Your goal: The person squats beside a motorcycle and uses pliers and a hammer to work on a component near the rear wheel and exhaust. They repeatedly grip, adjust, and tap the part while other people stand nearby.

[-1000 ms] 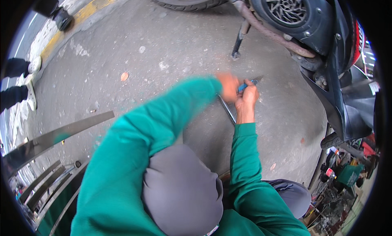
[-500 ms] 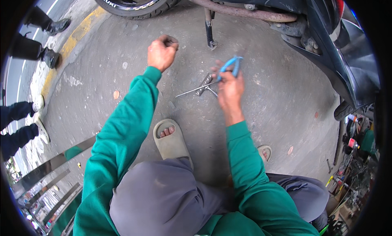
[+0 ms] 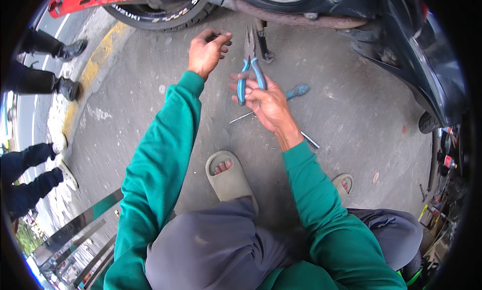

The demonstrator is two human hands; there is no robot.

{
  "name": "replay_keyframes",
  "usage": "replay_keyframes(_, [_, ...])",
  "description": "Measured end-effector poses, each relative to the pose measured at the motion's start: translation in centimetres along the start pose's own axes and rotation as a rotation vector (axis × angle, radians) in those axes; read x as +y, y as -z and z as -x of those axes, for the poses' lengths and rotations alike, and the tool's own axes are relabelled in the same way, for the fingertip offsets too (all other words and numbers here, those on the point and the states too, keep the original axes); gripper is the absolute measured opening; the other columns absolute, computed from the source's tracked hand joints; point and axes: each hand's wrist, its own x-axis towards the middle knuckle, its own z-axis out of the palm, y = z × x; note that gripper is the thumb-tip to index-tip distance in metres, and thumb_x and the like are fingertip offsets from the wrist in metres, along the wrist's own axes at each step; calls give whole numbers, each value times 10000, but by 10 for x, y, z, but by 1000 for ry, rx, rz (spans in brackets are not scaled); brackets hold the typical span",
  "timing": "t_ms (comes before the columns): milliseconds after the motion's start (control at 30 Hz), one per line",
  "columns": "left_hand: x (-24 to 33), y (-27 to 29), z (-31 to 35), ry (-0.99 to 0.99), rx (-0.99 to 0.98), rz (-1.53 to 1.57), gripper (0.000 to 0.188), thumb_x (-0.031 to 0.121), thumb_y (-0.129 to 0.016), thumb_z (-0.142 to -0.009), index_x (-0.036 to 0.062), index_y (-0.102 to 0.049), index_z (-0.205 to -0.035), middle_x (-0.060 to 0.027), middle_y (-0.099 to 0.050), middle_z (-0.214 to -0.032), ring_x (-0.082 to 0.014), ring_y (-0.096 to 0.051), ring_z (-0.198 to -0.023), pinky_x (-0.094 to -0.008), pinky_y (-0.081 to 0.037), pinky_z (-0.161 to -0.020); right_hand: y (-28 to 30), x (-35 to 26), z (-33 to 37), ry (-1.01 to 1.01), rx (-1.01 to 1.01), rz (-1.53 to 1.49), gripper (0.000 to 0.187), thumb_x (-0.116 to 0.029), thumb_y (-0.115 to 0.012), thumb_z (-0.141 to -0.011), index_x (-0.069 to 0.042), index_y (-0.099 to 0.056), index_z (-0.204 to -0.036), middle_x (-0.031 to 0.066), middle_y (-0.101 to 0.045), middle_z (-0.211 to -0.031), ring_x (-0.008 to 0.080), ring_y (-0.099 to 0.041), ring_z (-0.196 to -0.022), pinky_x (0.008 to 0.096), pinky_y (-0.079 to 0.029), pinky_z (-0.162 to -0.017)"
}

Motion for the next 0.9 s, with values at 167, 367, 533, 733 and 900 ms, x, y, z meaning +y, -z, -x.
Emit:
replay_keyframes(167, [-20,-2,31,39,-36,89,291,265,-727,-937,51,-751,-1132,-99,-756,-996,-175,-692,-913,-333,-556,-783,-8,14,-10,16,-73,-169,572,69,-520,-886,-7,-467,-1451,203,-558,-1451,346,-580,-1330,479,-503,-1077])
replay_keyframes(367, [-14,6,54,-1,-63,51,433,416,-684,-968,58,-756,-1200,-171,-787,-1043,-276,-756,-994,-384,-570,-915,-31,34,-31,27,-28,-219,621,57,-549,-923,-110,-438,-1511,91,-507,-1513,253,-496,-1388,520,-407,-1154])
replay_keyframes(533, [-6,24,53,11,-121,51,399,359,-676,-1004,44,-736,-1242,-157,-784,-1086,-221,-741,-1035,-357,-564,-934,-44,35,-39,26,-73,-263,655,53,-540,-913,-115,-416,-1535,89,-486,-1548,268,-446,-1440,529,-356,-1199])
replay_keyframes(733, [-9,13,35,-2,-117,156,413,367,-679,-990,11,-736,-1191,-149,-781,-1050,-236,-744,-976,-376,-573,-889,-31,32,-44,80,-87,-304,482,37,-534,-894,-99,-536,-1356,84,-535,-1490,266,-533,-1328,519,-429,-1124])
replay_keyframes(900, [-20,-2,7,-54,-45,-33,599,445,-767,-886,-7,-689,-1271,-183,-758,-1165,-296,-731,-1083,-392,-562,-954,23,15,-19,37,-127,-147,350,-5,-585,-793,-86,-603,-1133,169,-624,-1297,325,-609,-1026,460,-475,-865])
